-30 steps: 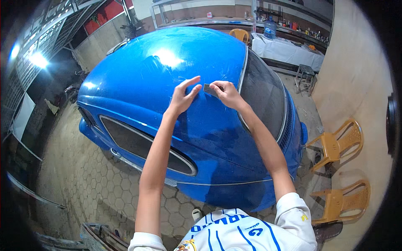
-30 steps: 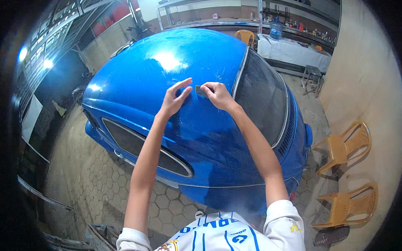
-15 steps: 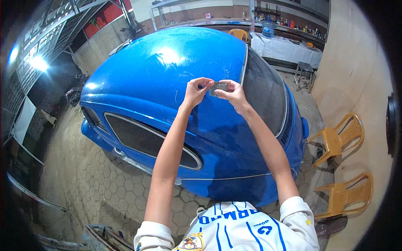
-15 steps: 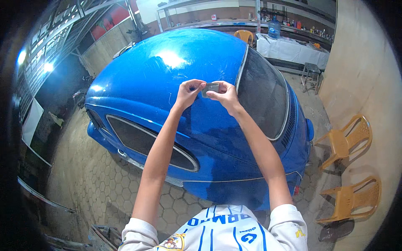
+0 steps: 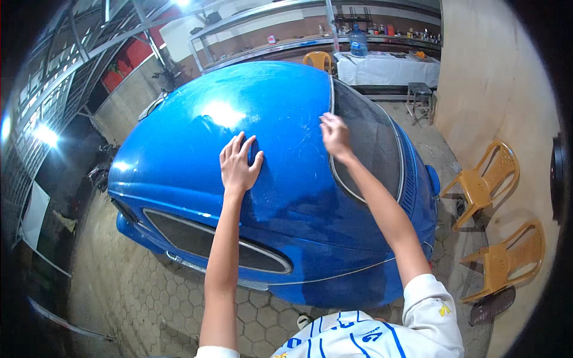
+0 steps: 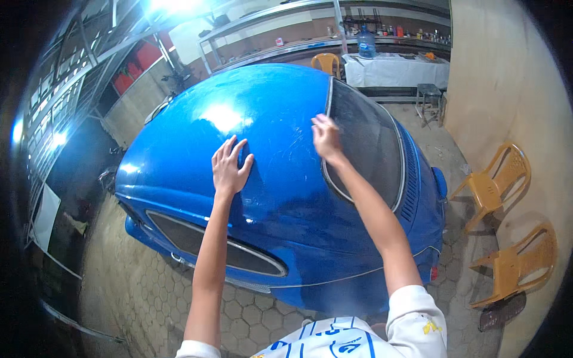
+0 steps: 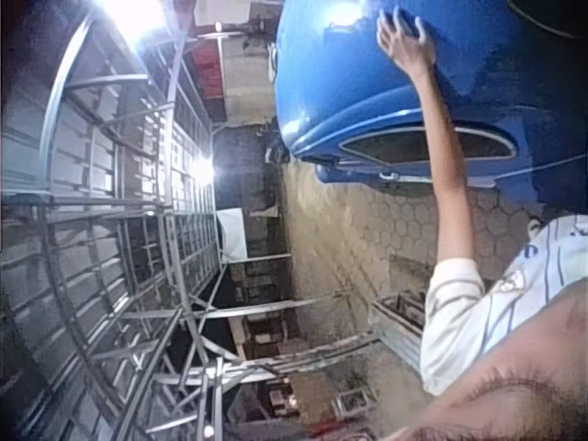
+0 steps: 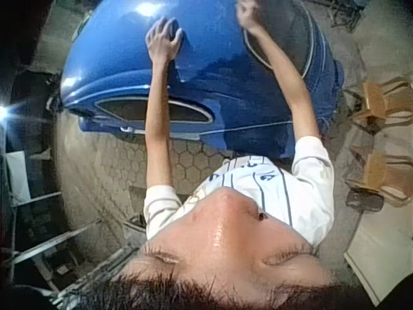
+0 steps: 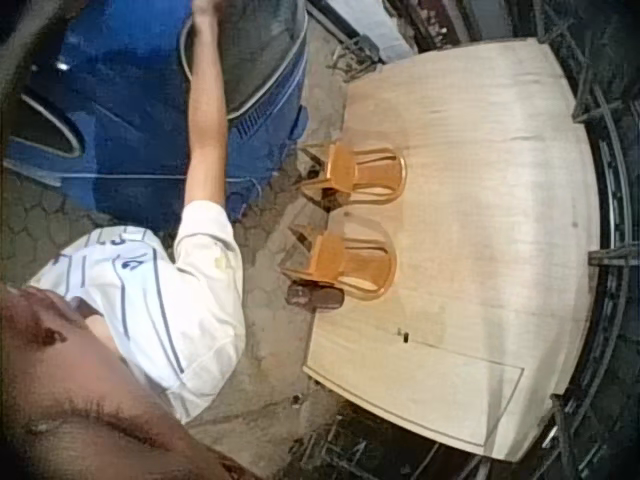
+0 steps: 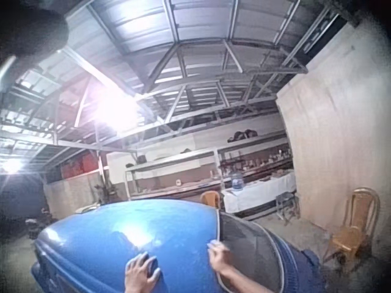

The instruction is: Sand the roof of a blue car using a piece of sandpaper.

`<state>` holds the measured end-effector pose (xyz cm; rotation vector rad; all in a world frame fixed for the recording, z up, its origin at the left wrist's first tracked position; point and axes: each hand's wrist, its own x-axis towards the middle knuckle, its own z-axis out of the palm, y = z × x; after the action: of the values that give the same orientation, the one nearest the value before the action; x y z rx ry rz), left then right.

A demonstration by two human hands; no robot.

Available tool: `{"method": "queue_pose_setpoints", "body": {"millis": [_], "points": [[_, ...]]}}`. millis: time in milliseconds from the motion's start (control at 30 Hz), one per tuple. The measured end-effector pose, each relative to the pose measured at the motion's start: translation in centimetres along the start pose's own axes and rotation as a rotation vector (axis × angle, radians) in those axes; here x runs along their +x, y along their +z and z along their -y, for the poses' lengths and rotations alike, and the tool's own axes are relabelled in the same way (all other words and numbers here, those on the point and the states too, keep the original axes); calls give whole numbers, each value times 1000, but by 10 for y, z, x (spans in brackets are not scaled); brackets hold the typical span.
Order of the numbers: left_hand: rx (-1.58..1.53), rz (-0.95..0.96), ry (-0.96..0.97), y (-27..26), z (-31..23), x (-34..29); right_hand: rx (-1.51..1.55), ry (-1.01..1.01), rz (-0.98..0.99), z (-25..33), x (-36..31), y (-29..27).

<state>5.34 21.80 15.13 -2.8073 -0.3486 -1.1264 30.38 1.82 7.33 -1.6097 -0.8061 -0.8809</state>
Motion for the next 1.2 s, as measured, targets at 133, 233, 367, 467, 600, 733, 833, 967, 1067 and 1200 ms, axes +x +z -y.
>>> {"method": "queue_pose_setpoints", "body": {"millis": [133, 233, 367, 467, 600, 733, 833, 967, 1067, 1200], "points": [[-42, -5, 24, 5, -10, 8, 108, 202, 156, 12, 14, 30], [-28, 3, -25, 2, 1, 1, 140, 59, 300, 52, -7, 39], [-5, -36, -56, -7, 9, -8, 191, -80, 502, 97, -47, 13], [25, -11, -69, -10, 5, -6, 95, -111, 449, 44, -19, 27], [-36, -24, -49, 6, -12, 11, -83, 33, 307, -51, 67, 34], [0, -2, -72, 5, -7, 3, -97, 48, 464, -10, 47, 45], [36, -8, -93, -4, 8, -6, 72, -154, 467, 66, -43, 32], [76, -10, -80, -12, 10, -12, 226, -124, 558, 102, -62, -8], [79, -10, -58, -10, 3, -5, 34, -225, 427, 17, -10, 38], [-8, -7, -23, 7, -20, 12, -180, 144, 394, -50, 75, 39]]}}
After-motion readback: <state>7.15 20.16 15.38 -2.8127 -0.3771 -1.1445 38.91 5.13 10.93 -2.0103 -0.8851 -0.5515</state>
